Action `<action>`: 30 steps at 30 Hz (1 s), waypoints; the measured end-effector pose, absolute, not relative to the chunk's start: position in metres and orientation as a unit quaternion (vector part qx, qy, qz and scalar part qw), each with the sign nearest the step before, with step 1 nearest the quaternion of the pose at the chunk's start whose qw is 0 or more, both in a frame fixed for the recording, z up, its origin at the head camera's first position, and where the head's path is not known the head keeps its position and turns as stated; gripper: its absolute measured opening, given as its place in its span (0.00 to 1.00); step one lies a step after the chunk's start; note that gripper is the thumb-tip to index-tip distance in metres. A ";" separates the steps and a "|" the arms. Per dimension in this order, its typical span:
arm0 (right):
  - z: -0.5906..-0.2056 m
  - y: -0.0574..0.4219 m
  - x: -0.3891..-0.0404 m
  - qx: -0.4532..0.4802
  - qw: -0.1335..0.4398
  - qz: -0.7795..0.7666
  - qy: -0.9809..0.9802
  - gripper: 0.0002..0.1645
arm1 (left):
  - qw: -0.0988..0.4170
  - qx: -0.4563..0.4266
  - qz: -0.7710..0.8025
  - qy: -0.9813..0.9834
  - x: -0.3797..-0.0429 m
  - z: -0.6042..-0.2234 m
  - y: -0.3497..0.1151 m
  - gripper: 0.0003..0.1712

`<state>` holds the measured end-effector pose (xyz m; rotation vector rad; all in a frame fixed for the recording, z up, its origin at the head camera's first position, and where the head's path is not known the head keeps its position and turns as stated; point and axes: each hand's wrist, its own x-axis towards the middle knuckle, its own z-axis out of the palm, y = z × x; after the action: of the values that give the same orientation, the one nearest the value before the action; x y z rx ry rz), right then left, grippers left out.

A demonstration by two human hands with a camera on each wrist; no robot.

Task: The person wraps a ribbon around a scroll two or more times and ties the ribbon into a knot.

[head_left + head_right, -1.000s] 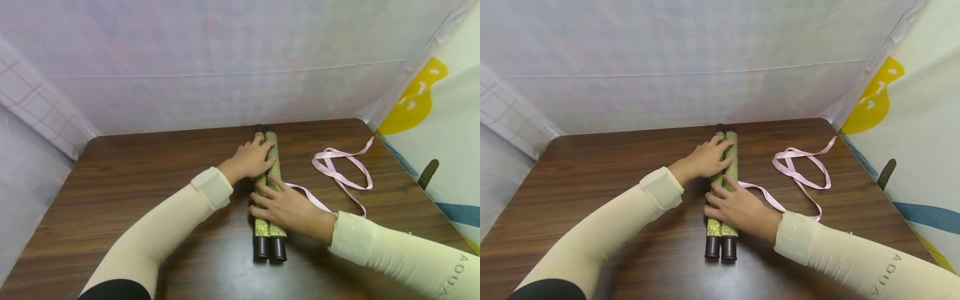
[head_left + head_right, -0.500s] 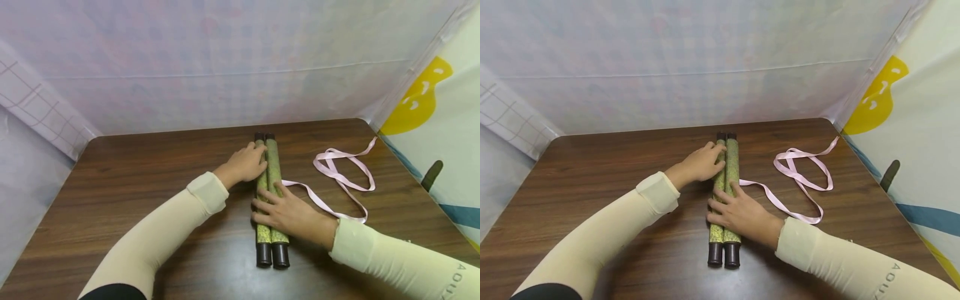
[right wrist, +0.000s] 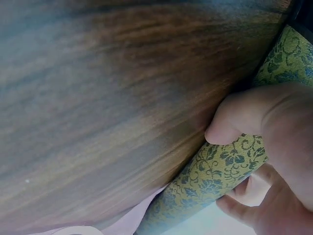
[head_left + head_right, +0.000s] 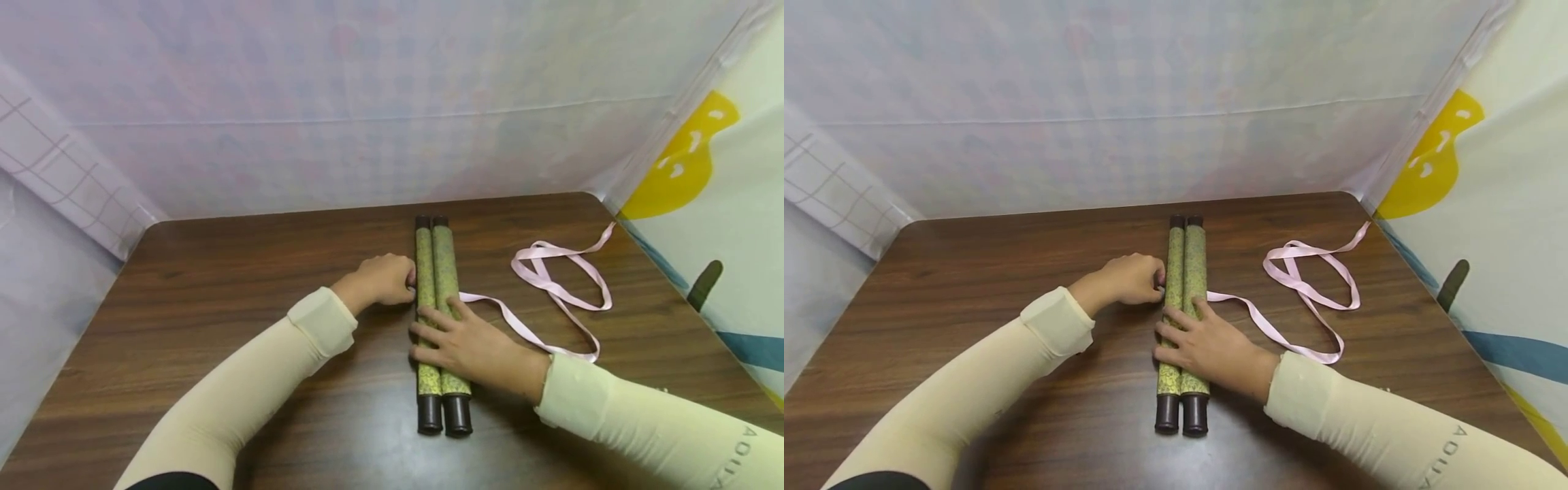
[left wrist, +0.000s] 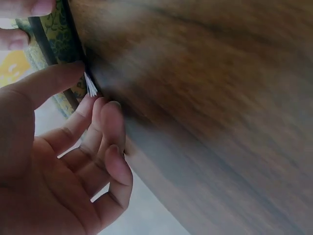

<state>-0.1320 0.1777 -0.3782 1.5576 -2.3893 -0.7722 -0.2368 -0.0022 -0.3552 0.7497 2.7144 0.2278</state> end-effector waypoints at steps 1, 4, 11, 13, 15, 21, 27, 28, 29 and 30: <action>-0.379 0.178 -0.132 0.526 0.094 -0.260 -0.805 0.39 | 0.157 0.261 0.081 0.949 -0.237 -0.355 -0.002 0.09; -0.380 0.178 -0.132 0.528 0.094 -0.256 -0.805 0.40 | 0.155 0.256 0.083 0.951 -0.237 -0.356 0.000 0.06; -0.380 0.177 -0.132 0.528 0.097 -0.249 -0.806 0.39 | 0.146 0.249 0.098 0.952 -0.237 -0.360 0.002 0.10; -0.379 0.177 -0.132 0.527 0.095 -0.252 -0.806 0.39 | 0.138 0.247 0.100 0.954 -0.237 -0.361 0.003 0.14; -0.379 0.177 -0.132 0.526 0.094 -0.252 -0.807 0.39 | 0.135 0.245 0.101 0.955 -0.236 -0.360 0.003 0.17; -0.378 0.174 -0.132 0.530 0.089 -0.255 -0.804 0.40 | 0.139 0.234 0.093 0.958 -0.230 -0.358 -0.004 0.15; -0.378 0.175 -0.132 0.531 0.092 -0.251 -0.804 0.39 | 0.133 0.232 0.085 0.960 -0.223 -0.354 -0.016 0.08; -0.378 0.175 -0.133 0.531 0.093 -0.251 -0.804 0.38 | 0.132 0.233 0.085 0.960 -0.222 -0.354 -0.018 0.08; -0.378 0.175 -0.133 0.531 0.094 -0.251 -0.804 0.38 | 0.132 0.233 0.083 0.960 -0.220 -0.353 -0.020 0.08; -0.378 0.175 -0.133 0.530 0.094 -0.252 -0.804 0.38 | 0.131 0.233 0.081 0.960 -0.219 -0.353 -0.022 0.08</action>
<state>-0.1327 0.1755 -0.3778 1.5728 -2.3847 -0.7462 -0.2191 -0.0222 -0.3527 0.6762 2.7875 0.2365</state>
